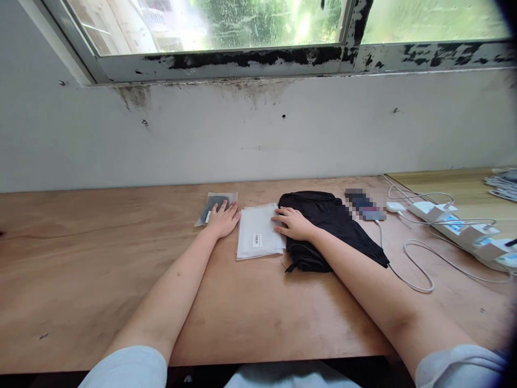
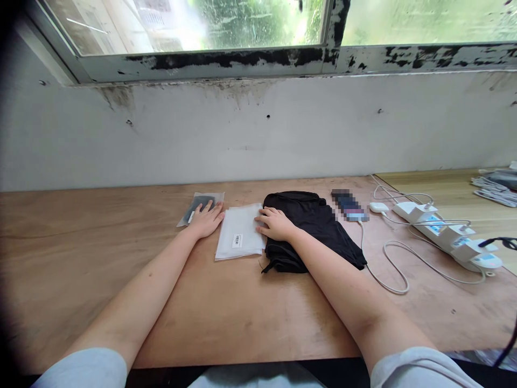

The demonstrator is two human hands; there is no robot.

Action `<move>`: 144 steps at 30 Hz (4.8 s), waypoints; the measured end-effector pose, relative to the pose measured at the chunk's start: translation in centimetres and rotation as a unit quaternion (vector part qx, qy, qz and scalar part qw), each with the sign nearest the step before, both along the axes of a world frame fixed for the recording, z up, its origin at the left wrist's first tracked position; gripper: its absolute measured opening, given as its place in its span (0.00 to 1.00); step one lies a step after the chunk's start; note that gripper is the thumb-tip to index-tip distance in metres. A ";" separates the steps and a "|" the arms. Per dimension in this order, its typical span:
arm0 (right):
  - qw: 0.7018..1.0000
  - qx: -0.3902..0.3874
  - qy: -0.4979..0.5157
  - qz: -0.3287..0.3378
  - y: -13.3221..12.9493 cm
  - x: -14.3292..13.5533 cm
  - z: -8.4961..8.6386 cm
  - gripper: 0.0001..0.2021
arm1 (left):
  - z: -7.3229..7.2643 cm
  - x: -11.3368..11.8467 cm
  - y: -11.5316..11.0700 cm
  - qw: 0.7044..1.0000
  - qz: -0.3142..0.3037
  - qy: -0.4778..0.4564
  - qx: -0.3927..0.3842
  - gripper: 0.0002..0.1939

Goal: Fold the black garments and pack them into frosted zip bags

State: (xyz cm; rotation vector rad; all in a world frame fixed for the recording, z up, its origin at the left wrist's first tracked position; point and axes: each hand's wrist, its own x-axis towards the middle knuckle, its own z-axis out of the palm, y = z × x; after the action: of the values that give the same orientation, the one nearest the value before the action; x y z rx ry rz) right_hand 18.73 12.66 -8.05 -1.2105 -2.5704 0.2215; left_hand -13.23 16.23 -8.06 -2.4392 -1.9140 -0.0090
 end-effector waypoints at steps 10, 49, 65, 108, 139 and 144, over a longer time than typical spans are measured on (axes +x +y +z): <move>1.000 0.005 0.029 -0.011 0.3 -0.1 -0.2 0.19 | -0.2 0.0 0.3 0.999 -0.010 -0.034 0.001 0.33; 0.960 0.045 0.085 -0.263 1.9 1.2 -0.5 0.15 | 1.0 2.9 -1.3 0.969 -0.211 -0.108 0.062 0.31; 0.951 -0.065 -0.067 -0.294 -1.0 0.1 3.3 0.15 | 2.8 4.5 -5.0 0.938 -0.272 -0.199 0.084 0.15; 0.969 -0.129 0.100 -0.183 2.5 7.2 5.5 0.24 | 6.4 14.1 -16.2 0.883 -0.418 -0.201 -0.069 0.21; 0.911 -0.176 0.354 -0.117 -4.6 -1.3 10.4 0.16 | 6.8 15.1 -16.2 0.906 -0.137 -0.362 -0.171 0.20; 0.952 -0.050 0.228 -0.199 -2.7 1.5 11.1 0.17 | 7.2 14.9 -15.7 0.870 -0.132 -0.455 -0.136 0.26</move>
State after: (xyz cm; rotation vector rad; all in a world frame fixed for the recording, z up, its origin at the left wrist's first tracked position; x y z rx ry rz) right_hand 20.25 9.93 3.02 -1.4799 -1.9007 0.4814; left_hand 1.64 0.53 -0.90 -3.2211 -1.8594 -1.1719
